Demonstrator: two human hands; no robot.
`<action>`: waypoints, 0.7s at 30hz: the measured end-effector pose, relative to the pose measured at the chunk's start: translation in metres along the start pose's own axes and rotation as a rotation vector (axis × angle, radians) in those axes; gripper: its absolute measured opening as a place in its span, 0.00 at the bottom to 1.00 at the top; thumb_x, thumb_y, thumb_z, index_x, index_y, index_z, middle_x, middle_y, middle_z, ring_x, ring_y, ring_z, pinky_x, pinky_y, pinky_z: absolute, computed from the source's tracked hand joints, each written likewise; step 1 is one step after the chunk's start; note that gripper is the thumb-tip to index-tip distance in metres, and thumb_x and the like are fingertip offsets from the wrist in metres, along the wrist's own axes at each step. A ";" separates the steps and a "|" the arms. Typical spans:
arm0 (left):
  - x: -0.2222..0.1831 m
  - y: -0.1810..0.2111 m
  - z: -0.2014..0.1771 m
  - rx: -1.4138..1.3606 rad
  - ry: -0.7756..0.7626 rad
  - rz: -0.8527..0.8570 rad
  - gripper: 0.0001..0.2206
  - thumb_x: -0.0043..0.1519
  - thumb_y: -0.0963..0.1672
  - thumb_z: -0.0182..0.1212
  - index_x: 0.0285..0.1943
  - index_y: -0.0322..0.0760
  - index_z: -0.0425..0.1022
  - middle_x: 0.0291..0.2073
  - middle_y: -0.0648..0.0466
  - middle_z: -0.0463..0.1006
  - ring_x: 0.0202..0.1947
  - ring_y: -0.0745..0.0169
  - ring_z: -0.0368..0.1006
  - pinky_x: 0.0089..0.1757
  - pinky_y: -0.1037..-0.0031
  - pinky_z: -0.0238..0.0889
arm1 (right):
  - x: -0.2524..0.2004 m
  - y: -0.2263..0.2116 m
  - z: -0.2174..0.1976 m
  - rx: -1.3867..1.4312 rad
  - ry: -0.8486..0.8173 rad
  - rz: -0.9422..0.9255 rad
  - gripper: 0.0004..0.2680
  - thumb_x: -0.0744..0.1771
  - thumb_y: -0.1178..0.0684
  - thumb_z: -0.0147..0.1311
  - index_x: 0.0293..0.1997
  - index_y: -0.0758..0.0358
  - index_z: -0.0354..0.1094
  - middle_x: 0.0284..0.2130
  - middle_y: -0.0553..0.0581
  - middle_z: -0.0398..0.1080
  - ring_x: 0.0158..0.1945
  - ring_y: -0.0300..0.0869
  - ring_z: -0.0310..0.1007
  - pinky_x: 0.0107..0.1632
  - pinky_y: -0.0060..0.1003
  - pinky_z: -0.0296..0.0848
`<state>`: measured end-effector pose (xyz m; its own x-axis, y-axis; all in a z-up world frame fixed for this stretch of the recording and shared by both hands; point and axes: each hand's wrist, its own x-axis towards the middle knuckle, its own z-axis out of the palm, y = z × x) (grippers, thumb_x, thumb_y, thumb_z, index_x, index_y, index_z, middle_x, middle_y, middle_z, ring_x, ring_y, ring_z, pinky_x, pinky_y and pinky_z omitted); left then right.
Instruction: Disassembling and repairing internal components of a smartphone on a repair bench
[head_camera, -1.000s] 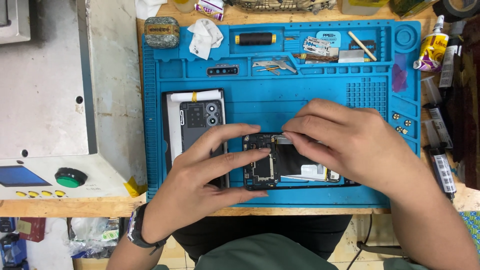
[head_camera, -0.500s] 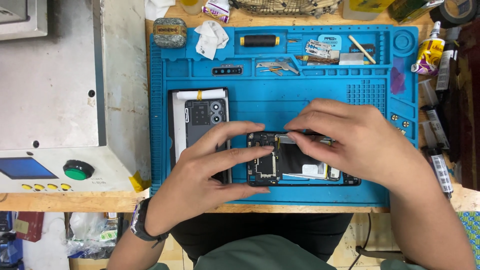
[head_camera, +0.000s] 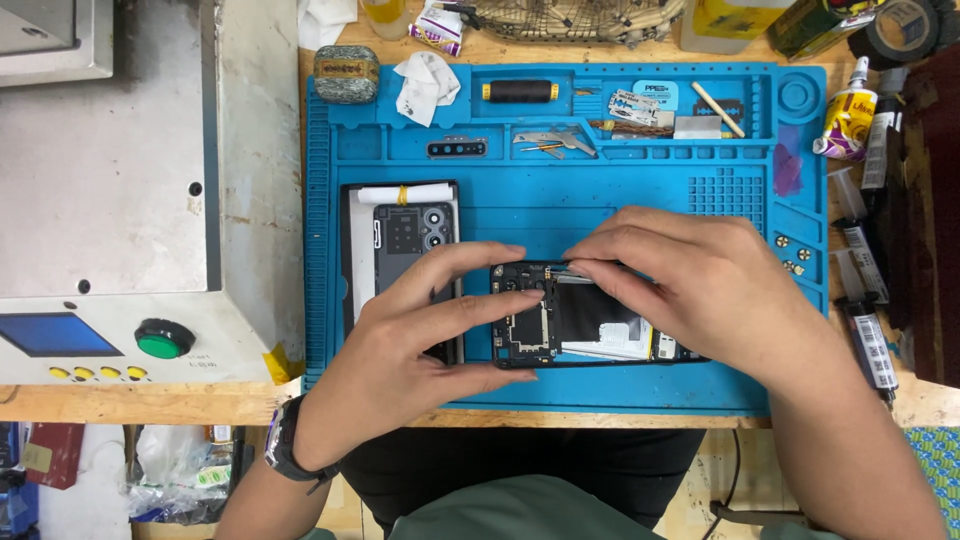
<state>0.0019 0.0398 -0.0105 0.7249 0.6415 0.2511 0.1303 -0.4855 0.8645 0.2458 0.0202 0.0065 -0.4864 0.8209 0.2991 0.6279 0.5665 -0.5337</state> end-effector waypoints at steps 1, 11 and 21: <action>0.000 0.000 0.000 0.010 0.002 0.007 0.21 0.55 0.43 0.67 0.57 0.42 0.67 0.59 0.44 0.64 0.59 0.51 0.67 0.57 0.65 0.64 | 0.001 -0.001 0.001 -0.002 0.010 0.005 0.03 0.65 0.58 0.51 0.38 0.65 0.68 0.32 0.54 0.71 0.32 0.41 0.70 0.32 0.31 0.68; 0.000 0.001 0.001 0.017 -0.015 0.025 0.21 0.56 0.43 0.65 0.57 0.41 0.67 0.59 0.44 0.63 0.59 0.49 0.65 0.57 0.64 0.62 | -0.006 -0.004 0.008 -0.334 0.024 0.037 0.03 0.66 0.56 0.52 0.33 0.57 0.64 0.28 0.46 0.66 0.22 0.39 0.63 0.19 0.32 0.58; 0.000 0.002 0.000 0.001 -0.012 0.009 0.21 0.56 0.43 0.66 0.58 0.42 0.67 0.59 0.45 0.63 0.58 0.50 0.66 0.55 0.65 0.66 | -0.008 0.000 0.005 -0.270 -0.027 0.027 0.02 0.66 0.55 0.52 0.36 0.59 0.67 0.30 0.49 0.66 0.23 0.40 0.64 0.22 0.32 0.66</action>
<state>0.0018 0.0385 -0.0087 0.7342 0.6298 0.2538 0.1239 -0.4918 0.8619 0.2468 0.0138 0.0000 -0.4812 0.8358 0.2642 0.7785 0.5460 -0.3095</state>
